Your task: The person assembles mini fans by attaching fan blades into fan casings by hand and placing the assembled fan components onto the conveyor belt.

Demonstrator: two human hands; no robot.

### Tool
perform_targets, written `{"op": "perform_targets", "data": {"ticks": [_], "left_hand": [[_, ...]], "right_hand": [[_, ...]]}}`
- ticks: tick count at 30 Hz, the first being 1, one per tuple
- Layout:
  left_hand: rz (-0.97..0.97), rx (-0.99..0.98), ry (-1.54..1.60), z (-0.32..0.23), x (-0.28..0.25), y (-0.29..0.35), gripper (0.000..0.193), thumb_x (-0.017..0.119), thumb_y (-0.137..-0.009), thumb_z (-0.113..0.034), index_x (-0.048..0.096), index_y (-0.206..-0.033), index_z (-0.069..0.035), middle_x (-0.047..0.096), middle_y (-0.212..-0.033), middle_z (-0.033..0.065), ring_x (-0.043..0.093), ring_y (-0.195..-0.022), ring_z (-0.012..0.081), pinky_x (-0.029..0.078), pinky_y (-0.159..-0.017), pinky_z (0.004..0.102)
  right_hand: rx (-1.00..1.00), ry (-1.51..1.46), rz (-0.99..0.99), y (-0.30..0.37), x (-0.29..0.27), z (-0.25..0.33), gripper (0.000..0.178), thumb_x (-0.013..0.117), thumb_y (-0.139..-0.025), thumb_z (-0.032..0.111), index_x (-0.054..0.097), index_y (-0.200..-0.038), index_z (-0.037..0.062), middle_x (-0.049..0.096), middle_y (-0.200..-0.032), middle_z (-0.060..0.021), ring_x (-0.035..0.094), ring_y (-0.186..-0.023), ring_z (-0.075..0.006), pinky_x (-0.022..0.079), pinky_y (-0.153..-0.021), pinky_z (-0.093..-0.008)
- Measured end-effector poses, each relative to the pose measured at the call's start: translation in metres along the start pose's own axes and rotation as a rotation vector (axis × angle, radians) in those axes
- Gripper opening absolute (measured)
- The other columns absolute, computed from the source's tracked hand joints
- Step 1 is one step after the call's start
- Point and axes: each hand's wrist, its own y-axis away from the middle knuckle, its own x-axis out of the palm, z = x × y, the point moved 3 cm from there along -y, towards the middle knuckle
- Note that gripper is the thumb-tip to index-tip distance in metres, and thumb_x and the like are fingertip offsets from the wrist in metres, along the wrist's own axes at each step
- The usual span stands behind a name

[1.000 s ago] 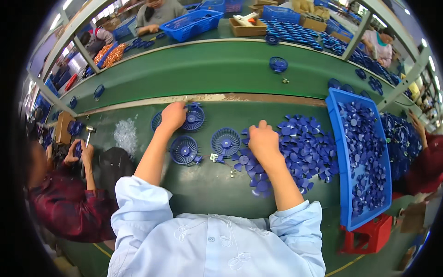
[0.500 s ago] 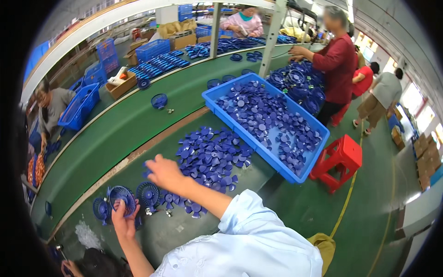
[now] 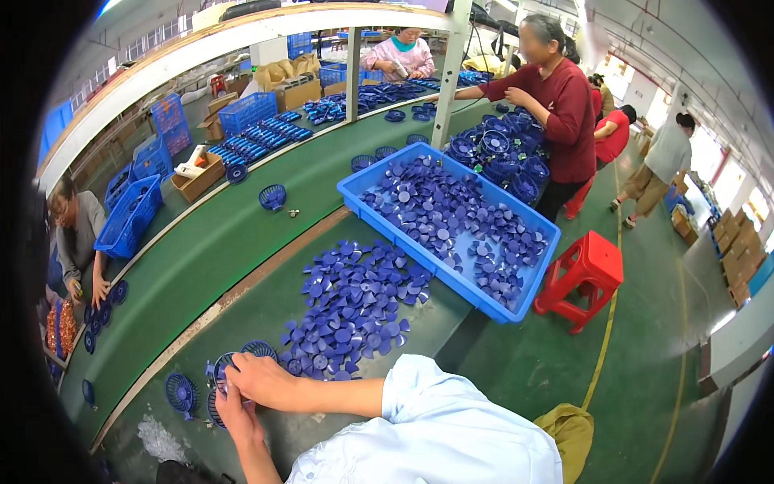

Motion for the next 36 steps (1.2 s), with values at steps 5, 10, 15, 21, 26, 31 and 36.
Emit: {"op": "perform_targets", "data": {"ticks": [5, 10, 15, 21, 26, 31, 36], "left_hand": [[-0.056, 0.089, -0.059, -0.012, -0.009, -0.004, 0.021, 0.061, -0.096, -0.009, 0.055, -0.114, -0.002, 0.062, -0.102, 0.0038, 0.061, -0.09, 0.0129, 0.052, -0.078, 0.028], [-0.111, 0.207, -0.37, -0.035, -0.01, 0.001, 0.033, 0.064, -0.088, -0.008, 0.06, -0.119, 0.004, 0.066, -0.107, 0.0089, 0.062, -0.095, 0.0162, 0.051, -0.086, 0.0312], [0.066, 0.155, -0.426, -0.013, -0.006, -0.002, 0.034, 0.071, -0.086, -0.017, 0.063, -0.111, 0.004, 0.069, -0.096, 0.007, 0.062, -0.086, 0.0105, 0.052, -0.079, 0.0283], [0.09, 0.028, -0.231, -0.01, -0.005, -0.007, 0.031, 0.066, -0.093, -0.014, 0.06, -0.117, 0.004, 0.068, -0.1, 0.0068, 0.061, -0.089, 0.0104, 0.051, -0.082, 0.0271], [-0.006, 0.199, -0.235, -0.017, -0.026, -0.014, 0.04, 0.063, -0.095, -0.015, 0.052, -0.128, 0.004, 0.063, -0.118, 0.0106, 0.063, -0.102, 0.0158, 0.053, -0.088, 0.0314], [0.043, 0.694, -1.453, -0.014, -0.005, -0.006, 0.053, 0.072, -0.086, -0.026, 0.053, -0.127, 0.003, 0.065, -0.108, 0.0154, 0.064, -0.09, 0.0296, 0.052, -0.082, 0.0376], [-0.081, 0.286, -1.591, -0.017, -0.015, -0.019, 0.051, 0.068, -0.086, -0.042, 0.055, -0.113, 0.0, 0.064, -0.095, 0.015, 0.063, -0.089, 0.0327, 0.052, -0.071, 0.0443]], "right_hand": [[-0.04, -0.18, -0.109, -0.004, -0.001, 0.005, 0.022, 0.062, -0.079, 0.012, 0.058, -0.099, 0.0026, 0.054, -0.094, -0.014, 0.058, -0.091, -0.0323, 0.053, -0.067, -0.0399], [0.091, -0.252, -0.02, -0.013, -0.022, -0.027, 0.046, 0.078, -0.078, 0.022, 0.061, -0.114, 0.0, 0.063, -0.105, -0.0167, 0.063, -0.095, -0.0308, 0.054, -0.078, -0.0387], [0.477, -0.621, 0.352, 0.006, -0.003, -0.053, 0.04, 0.08, -0.081, 0.022, 0.065, -0.109, -0.0015, 0.068, -0.089, -0.0042, 0.058, -0.081, -0.0082, 0.051, -0.073, -0.0281], [0.425, -0.661, 0.53, -0.022, -0.006, -0.065, 0.038, 0.08, -0.079, 0.032, 0.065, -0.089, -0.0017, 0.063, -0.072, -0.0043, 0.054, -0.065, -0.0093, 0.044, -0.057, -0.0288], [0.746, -0.65, 0.27, -0.084, -0.014, -0.121, 0.03, 0.073, -0.087, 0.024, 0.068, -0.105, -0.0007, 0.067, -0.087, -0.0039, 0.062, -0.077, -0.0115, 0.05, -0.061, -0.0245], [0.631, -0.508, 0.187, -0.058, -0.034, -0.134, 0.04, 0.071, -0.087, 0.019, 0.062, -0.12, -0.0023, 0.068, -0.104, -0.0096, 0.066, -0.084, -0.0182, 0.053, -0.068, -0.03], [0.147, 0.267, 0.415, -0.02, -0.057, -0.095, 0.042, 0.077, -0.078, 0.017, 0.063, -0.114, 0.0021, 0.066, -0.099, -0.0138, 0.063, -0.091, -0.0313, 0.05, -0.074, -0.0399]]}}
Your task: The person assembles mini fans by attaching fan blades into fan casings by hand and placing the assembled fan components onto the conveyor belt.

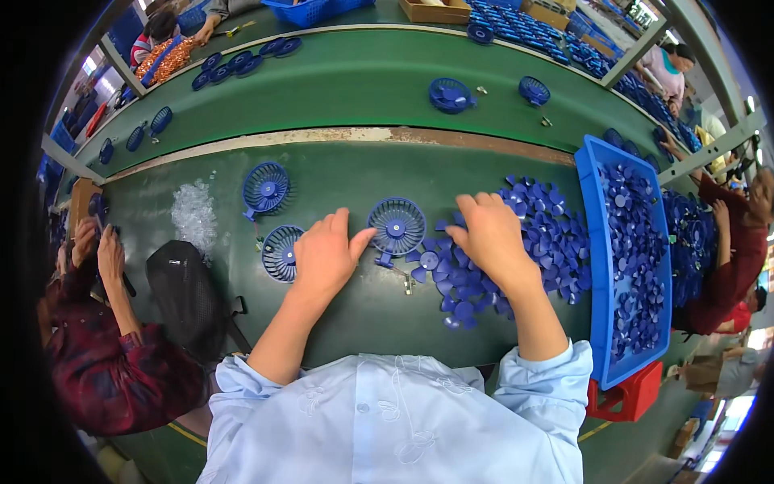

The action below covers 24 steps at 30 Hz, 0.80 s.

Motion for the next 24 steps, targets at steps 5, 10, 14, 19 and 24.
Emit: {"op": "perform_targets", "data": {"ticks": [5, 10, 14, 19, 24], "left_hand": [[-0.161, 0.095, 0.163, -0.025, 0.026, -0.004, 0.036, 0.063, -0.091, -0.033, 0.052, -0.106, -0.002, 0.061, -0.093, 0.0176, 0.064, -0.077, 0.037, 0.055, -0.07, 0.0479], [-0.028, -0.047, 0.48, -0.002, 0.033, 0.001, 0.022, 0.053, -0.092, -0.012, 0.05, -0.11, 0.0, 0.059, -0.102, 0.0261, 0.061, -0.087, 0.0463, 0.05, -0.078, 0.0517], [-0.029, -0.152, 0.956, 0.011, 0.025, 0.001, 0.022, 0.052, -0.096, -0.013, 0.049, -0.114, 0.0, 0.065, -0.101, 0.0162, 0.065, -0.083, 0.0285, 0.053, -0.074, 0.0397], [0.248, -0.43, 1.71, 0.018, 0.018, -0.001, 0.026, 0.059, -0.098, -0.031, 0.06, -0.11, -0.007, 0.066, -0.095, 0.0016, 0.062, -0.079, 0.0091, 0.052, -0.065, 0.0288], [0.32, -0.5, 2.009, 0.026, 0.0, -0.002, 0.035, 0.058, -0.098, -0.035, 0.063, -0.112, -0.003, 0.069, -0.104, 0.011, 0.069, -0.093, 0.0246, 0.056, -0.079, 0.0401]], "right_hand": [[-0.042, 0.203, 0.086, -0.002, 0.03, 0.006, 0.036, 0.077, -0.073, 0.018, 0.063, -0.103, 0.0045, 0.062, -0.091, -0.016, 0.059, -0.094, -0.0354, 0.047, -0.079, -0.0455], [-0.047, 0.267, 0.087, -0.015, 0.042, 0.011, 0.026, 0.07, -0.079, 0.013, 0.064, -0.103, 0.0046, 0.064, -0.091, -0.0186, 0.061, -0.092, -0.0373, 0.048, -0.081, -0.0442], [0.076, -0.622, -0.098, -0.016, 0.039, 0.001, 0.029, 0.06, -0.086, 0.004, 0.062, -0.114, 0.0011, 0.067, -0.1, -0.0193, 0.066, -0.092, -0.0294, 0.052, -0.082, -0.0365], [0.427, -0.979, 0.006, -0.009, 0.06, -0.029, 0.035, 0.056, -0.085, -0.004, 0.059, -0.12, 0.0, 0.065, -0.102, -0.0165, 0.065, -0.091, -0.028, 0.051, -0.082, -0.0352], [-0.013, -0.095, -0.107, -0.022, 0.031, 0.005, 0.033, 0.063, -0.081, 0.004, 0.062, -0.113, 0.0016, 0.063, -0.099, -0.0187, 0.061, -0.095, -0.0386, 0.05, -0.082, -0.0433]]}}
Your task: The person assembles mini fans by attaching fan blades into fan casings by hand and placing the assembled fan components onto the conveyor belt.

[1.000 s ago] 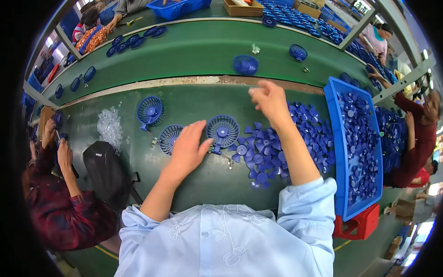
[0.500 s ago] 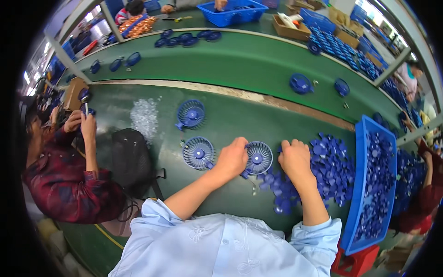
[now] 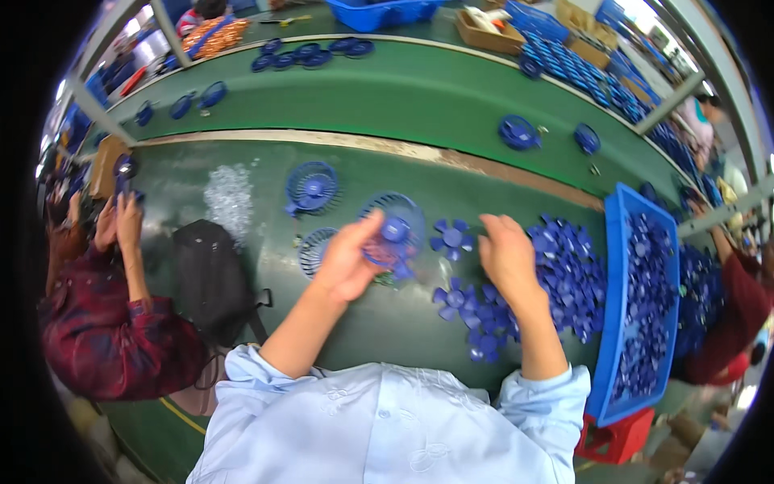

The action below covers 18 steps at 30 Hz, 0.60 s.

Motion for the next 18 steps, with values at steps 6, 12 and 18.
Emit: {"op": "perform_targets", "data": {"ticks": [6, 12, 18], "left_hand": [[-0.053, 0.174, 0.012, -0.016, -0.009, -0.003, 0.036, 0.053, -0.101, -0.032, 0.062, -0.112, 0.001, 0.068, -0.112, 0.0168, 0.068, -0.1, 0.0295, 0.057, -0.086, 0.0466], [-0.098, 0.163, -0.04, -0.008, 0.003, 0.005, 0.028, 0.057, -0.1, -0.026, 0.058, -0.112, -0.001, 0.068, -0.109, 0.0134, 0.069, -0.099, 0.0228, 0.058, -0.087, 0.0419], [-0.073, 0.173, -0.066, -0.007, 0.009, 0.006, 0.029, 0.059, -0.099, -0.03, 0.059, -0.11, -0.003, 0.068, -0.102, 0.0076, 0.068, -0.092, 0.0173, 0.059, -0.081, 0.0366]], "right_hand": [[0.011, 0.111, 0.188, -0.005, 0.028, 0.032, 0.038, 0.072, -0.08, 0.016, 0.063, -0.115, 0.0078, 0.061, -0.099, -0.0148, 0.061, -0.096, -0.037, 0.051, -0.081, -0.0463], [0.063, 0.166, 0.098, -0.012, 0.019, 0.026, 0.033, 0.072, -0.08, 0.019, 0.065, -0.111, 0.0072, 0.062, -0.095, -0.0149, 0.064, -0.086, -0.0376, 0.052, -0.073, -0.0465], [-0.181, -0.167, -0.183, -0.003, -0.031, 0.1, 0.037, 0.077, -0.078, 0.015, 0.064, -0.11, 0.0043, 0.061, -0.089, -0.0118, 0.062, -0.067, -0.0246, 0.052, -0.061, -0.0359]]}}
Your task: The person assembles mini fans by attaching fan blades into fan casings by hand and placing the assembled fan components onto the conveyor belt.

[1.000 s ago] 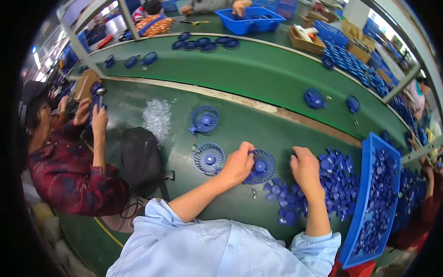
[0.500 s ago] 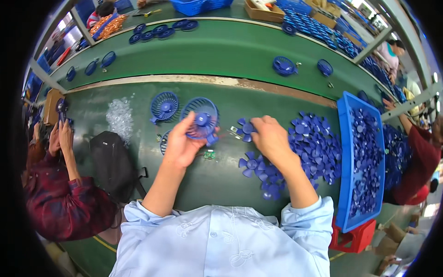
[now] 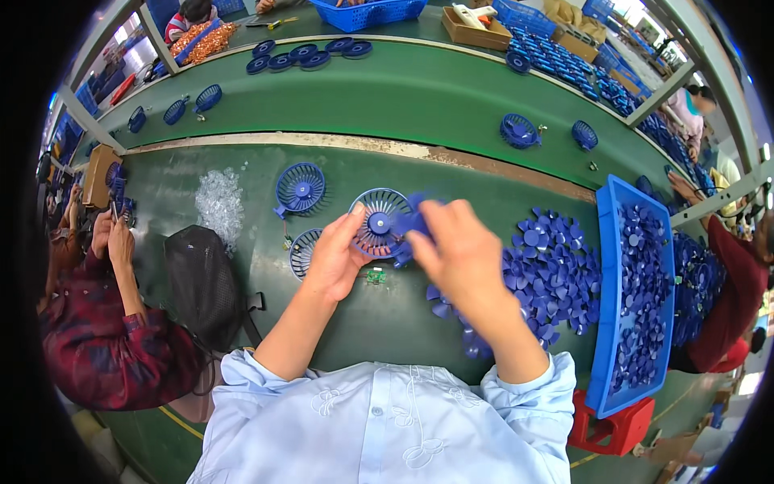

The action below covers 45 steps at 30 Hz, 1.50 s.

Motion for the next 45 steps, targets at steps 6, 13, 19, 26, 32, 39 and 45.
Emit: {"op": "perform_targets", "data": {"ticks": [6, 13, 19, 26, 32, 39, 45], "left_hand": [[0.042, -0.027, -0.09, 0.016, 0.009, 0.002, 0.03, 0.064, -0.097, -0.031, 0.061, -0.113, -0.005, 0.066, -0.101, 0.0027, 0.063, -0.091, 0.0116, 0.054, -0.079, 0.03], [-0.038, 0.126, -0.235, 0.019, 0.003, 0.003, 0.024, 0.066, -0.094, -0.014, 0.061, -0.112, 0.001, 0.065, -0.101, 0.0026, 0.059, -0.09, 0.0071, 0.05, -0.081, 0.0252], [0.037, 0.227, -0.415, 0.021, 0.009, 0.011, 0.031, 0.067, -0.092, -0.014, 0.059, -0.114, 0.006, 0.067, -0.1, 0.0074, 0.061, -0.09, 0.0096, 0.051, -0.082, 0.0268], [-0.023, 0.173, -0.7, 0.021, -0.003, -0.006, 0.028, 0.068, -0.09, -0.014, 0.062, -0.112, 0.004, 0.067, -0.093, 0.0055, 0.06, -0.084, 0.0114, 0.051, -0.077, 0.0283], [-0.317, 0.686, -1.115, -0.032, -0.016, -0.015, 0.044, 0.062, -0.093, -0.018, 0.05, -0.131, 0.002, 0.061, -0.122, 0.0196, 0.061, -0.11, 0.0298, 0.048, -0.095, 0.0405], [-0.445, 0.713, -1.977, -0.036, -0.043, -0.015, 0.039, 0.072, -0.081, -0.02, 0.055, -0.111, -0.002, 0.062, -0.092, 0.0146, 0.06, -0.089, 0.0345, 0.046, -0.077, 0.0458], [-0.334, 0.637, -1.314, -0.042, -0.031, -0.006, 0.033, 0.07, -0.084, -0.014, 0.063, -0.114, -0.004, 0.069, -0.098, 0.0128, 0.066, -0.092, 0.0329, 0.05, -0.086, 0.0418]], "right_hand": [[-0.088, 0.123, 0.1, 0.003, 0.038, 0.012, 0.036, 0.074, -0.078, 0.019, 0.061, -0.11, 0.0081, 0.056, -0.09, -0.0102, 0.062, -0.079, -0.0318, 0.051, -0.061, -0.0425], [-0.072, -0.031, 0.115, 0.004, 0.022, 0.011, 0.05, 0.077, -0.074, 0.009, 0.06, -0.121, 0.0058, 0.06, -0.103, -0.0133, 0.063, -0.091, -0.0329, 0.054, -0.072, -0.0407], [0.515, -0.727, 0.46, 0.002, 0.033, -0.037, 0.042, 0.082, -0.077, 0.016, 0.062, -0.11, -0.0023, 0.064, -0.085, -0.0087, 0.059, -0.08, -0.0153, 0.05, -0.07, -0.0314], [0.16, -0.368, 0.508, -0.006, 0.05, -0.061, 0.031, 0.077, -0.085, 0.028, 0.062, -0.088, 0.001, 0.058, -0.072, 0.0009, 0.049, -0.065, -0.0048, 0.043, -0.057, -0.0249], [0.668, -0.696, 0.067, -0.053, 0.031, -0.121, 0.037, 0.072, -0.088, 0.024, 0.062, -0.107, -0.0057, 0.068, -0.086, -0.0103, 0.064, -0.07, -0.0131, 0.052, -0.055, -0.0259], [-0.013, 0.092, 0.526, 0.047, -0.002, -0.039, 0.05, 0.069, -0.076, 0.01, 0.058, -0.125, 0.007, 0.058, -0.126, -0.0182, 0.056, -0.115, -0.0369, 0.048, -0.094, -0.0456], [-0.197, 0.307, 0.543, 0.094, 0.032, -0.01, 0.052, 0.069, -0.071, 0.006, 0.057, -0.121, 0.0006, 0.052, -0.13, -0.0238, 0.05, -0.12, -0.0426, 0.045, -0.097, -0.0497]]}}
